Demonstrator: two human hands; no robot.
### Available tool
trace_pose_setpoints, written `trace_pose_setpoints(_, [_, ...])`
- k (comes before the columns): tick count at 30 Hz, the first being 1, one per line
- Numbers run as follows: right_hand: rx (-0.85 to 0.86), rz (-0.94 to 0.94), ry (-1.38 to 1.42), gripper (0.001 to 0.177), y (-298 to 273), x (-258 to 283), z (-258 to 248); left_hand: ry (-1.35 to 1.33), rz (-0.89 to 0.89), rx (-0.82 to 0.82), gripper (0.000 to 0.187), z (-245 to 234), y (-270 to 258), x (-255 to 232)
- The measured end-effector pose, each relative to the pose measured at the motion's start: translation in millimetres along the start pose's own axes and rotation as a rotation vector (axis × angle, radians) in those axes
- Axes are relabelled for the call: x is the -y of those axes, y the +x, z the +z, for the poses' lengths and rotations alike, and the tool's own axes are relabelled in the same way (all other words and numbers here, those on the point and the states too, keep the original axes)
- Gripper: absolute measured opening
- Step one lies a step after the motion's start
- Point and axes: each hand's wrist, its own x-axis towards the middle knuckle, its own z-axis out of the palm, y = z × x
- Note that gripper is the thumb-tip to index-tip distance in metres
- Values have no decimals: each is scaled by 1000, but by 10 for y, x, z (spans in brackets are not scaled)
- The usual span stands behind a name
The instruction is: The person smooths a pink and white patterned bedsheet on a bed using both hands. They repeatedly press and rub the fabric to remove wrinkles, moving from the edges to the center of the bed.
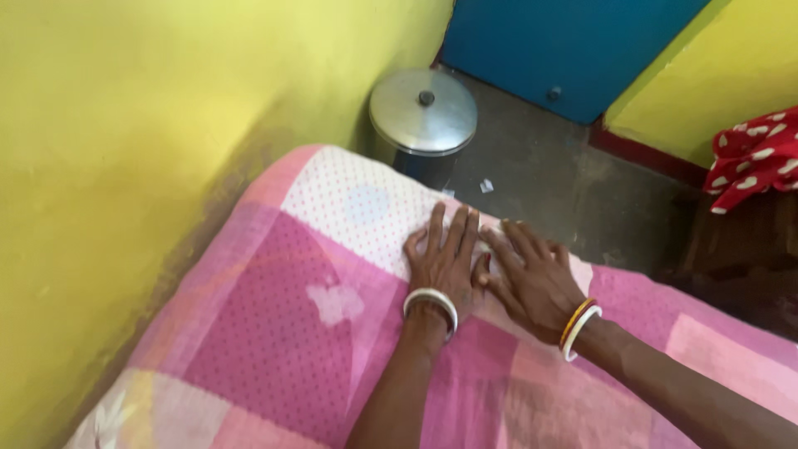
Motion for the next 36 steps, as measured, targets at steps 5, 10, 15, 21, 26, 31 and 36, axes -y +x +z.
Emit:
trace_pose_setpoints(5, [224, 230, -135, 74, -542, -547, -18, -27, 21, -34, 64, 9, -50, 16])
trace_pose_setpoints(10, [204, 395, -72, 64, -1113, -1100, -108, 41, 33, -36, 63, 30, -59, -24])
trace_pose_setpoints(15, [144, 430, -8, 60, -1208, -1235, 11, 169, 56, 2, 65, 76, -40, -63])
trace_pose_setpoints(21, [-213, 357, 155, 54, -1285, -1316, 81, 440, -146, 327, 77, 158, 171, -403])
trace_pose_setpoints(26, [-267, 386, 267, 38, -1376, -1423, 144, 401, 48, 408, 80, 682, 362, -1328])
trace_pose_setpoints(31, [-292, 232, 317, 31, -1511, -1531, 133, 317, -71, 684, 79, 619, 150, -2304])
trace_pose_setpoints(36, [-210, 159, 257, 35, -1772, -1555, -201, 408, -133, 764, 92, 275, 331, -2627])
